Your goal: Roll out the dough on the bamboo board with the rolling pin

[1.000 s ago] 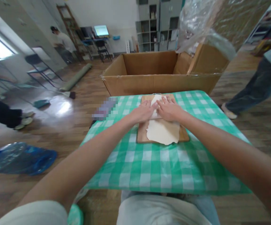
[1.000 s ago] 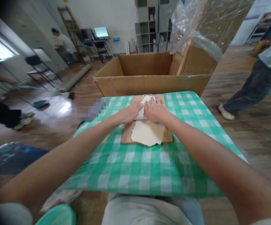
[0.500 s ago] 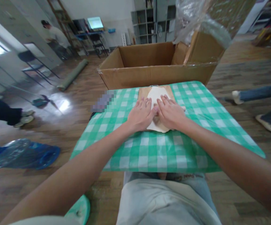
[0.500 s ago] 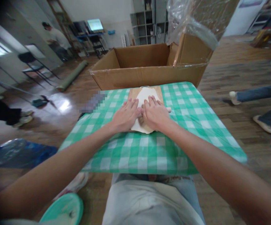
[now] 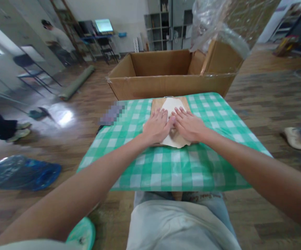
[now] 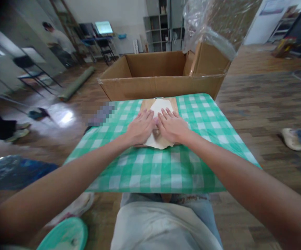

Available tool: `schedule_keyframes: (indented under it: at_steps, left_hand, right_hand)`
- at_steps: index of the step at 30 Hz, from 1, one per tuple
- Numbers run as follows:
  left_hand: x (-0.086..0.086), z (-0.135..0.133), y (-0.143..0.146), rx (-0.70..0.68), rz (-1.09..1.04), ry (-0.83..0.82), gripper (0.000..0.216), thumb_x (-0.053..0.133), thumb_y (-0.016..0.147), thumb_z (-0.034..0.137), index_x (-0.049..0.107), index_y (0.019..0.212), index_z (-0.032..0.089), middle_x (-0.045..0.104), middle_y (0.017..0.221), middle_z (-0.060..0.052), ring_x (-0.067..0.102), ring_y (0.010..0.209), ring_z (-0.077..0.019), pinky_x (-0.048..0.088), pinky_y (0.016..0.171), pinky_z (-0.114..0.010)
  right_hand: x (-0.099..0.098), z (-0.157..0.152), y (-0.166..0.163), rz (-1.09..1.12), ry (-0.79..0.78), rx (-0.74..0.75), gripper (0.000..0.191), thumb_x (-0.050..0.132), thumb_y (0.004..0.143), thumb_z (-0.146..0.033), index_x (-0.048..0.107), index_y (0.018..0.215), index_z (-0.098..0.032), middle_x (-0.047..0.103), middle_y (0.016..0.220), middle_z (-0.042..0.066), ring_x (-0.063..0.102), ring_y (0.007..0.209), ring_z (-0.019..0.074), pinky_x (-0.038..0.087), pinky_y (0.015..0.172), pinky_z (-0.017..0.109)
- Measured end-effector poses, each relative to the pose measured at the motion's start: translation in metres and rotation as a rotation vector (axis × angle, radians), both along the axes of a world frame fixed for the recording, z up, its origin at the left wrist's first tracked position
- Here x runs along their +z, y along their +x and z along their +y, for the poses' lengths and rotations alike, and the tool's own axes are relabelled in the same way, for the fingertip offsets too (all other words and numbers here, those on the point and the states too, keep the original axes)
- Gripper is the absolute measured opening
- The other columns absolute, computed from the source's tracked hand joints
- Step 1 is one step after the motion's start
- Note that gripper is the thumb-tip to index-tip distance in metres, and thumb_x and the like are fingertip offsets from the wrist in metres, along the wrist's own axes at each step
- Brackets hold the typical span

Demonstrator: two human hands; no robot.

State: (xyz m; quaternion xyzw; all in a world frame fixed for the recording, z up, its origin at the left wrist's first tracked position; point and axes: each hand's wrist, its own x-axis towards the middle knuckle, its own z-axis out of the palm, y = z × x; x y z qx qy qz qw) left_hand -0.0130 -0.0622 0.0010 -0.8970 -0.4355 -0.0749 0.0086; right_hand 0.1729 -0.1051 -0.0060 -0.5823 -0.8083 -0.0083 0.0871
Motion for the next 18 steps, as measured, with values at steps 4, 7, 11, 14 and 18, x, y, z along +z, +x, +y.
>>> schedule_keyframes:
  at_steps: [4, 7, 11, 14, 18]
  left_hand:
    - [0.004, 0.041, 0.011, -0.021, 0.038, 0.005, 0.065, 0.014, 0.112, 0.044, 0.041, 0.16, 0.01, 0.037, 0.169, -0.021, 0.024, 0.162, -0.0358, 0.025, 0.129, -0.055]
    - [0.002, 0.074, 0.017, -0.095, 0.069, 0.038, 0.06, 0.016, 0.112, 0.04, 0.04, 0.161, 0.014, 0.036, 0.169, -0.021, 0.03, 0.159, -0.0391, 0.025, 0.127, -0.057]
    - [-0.004, 0.115, 0.026, -0.089, 0.093, 0.005, 0.057, 0.019, 0.112, 0.035, 0.034, 0.163, 0.017, 0.049, 0.158, -0.021, 0.045, 0.147, -0.038, 0.029, 0.123, -0.058]
    - [-0.006, 0.133, 0.029, -0.049, 0.062, 0.08, 0.056, 0.02, 0.111, 0.032, 0.031, 0.164, 0.017, 0.056, 0.147, -0.022, 0.048, 0.142, -0.0381, 0.031, 0.12, -0.058]
    - [-0.003, 0.136, 0.03, -0.003, 0.026, 0.149, 0.055, 0.019, 0.112, 0.032, 0.032, 0.163, 0.016, 0.055, 0.144, -0.024, 0.046, 0.142, -0.0391, 0.031, 0.118, -0.058]
  right_hand:
    - [0.004, 0.041, 0.009, -0.013, -0.004, -0.039, 0.069, 0.017, 0.11, -0.046, 0.042, 0.163, -0.01, 0.027, 0.175, 0.017, 0.021, 0.162, 0.0379, 0.022, 0.129, 0.059]
    - [0.005, 0.068, 0.016, 0.005, 0.042, -0.056, 0.068, 0.021, 0.11, -0.05, 0.043, 0.162, -0.013, 0.027, 0.175, 0.016, 0.02, 0.162, 0.0395, 0.021, 0.129, 0.06]
    - [0.004, 0.106, 0.027, 0.042, 0.062, -0.04, 0.071, 0.019, 0.111, -0.055, 0.048, 0.157, -0.01, 0.027, 0.175, 0.017, 0.018, 0.162, 0.0394, 0.021, 0.129, 0.06]
    - [0.003, 0.131, 0.034, 0.022, 0.06, 0.006, 0.07, 0.012, 0.112, -0.051, 0.052, 0.154, -0.011, 0.038, 0.17, 0.017, 0.02, 0.161, 0.0381, 0.02, 0.129, 0.062]
    - [0.005, 0.147, 0.039, -0.075, 0.047, 0.111, 0.067, 0.008, 0.112, -0.04, 0.056, 0.15, -0.012, 0.054, 0.157, 0.017, 0.026, 0.158, 0.0393, 0.02, 0.127, 0.065]
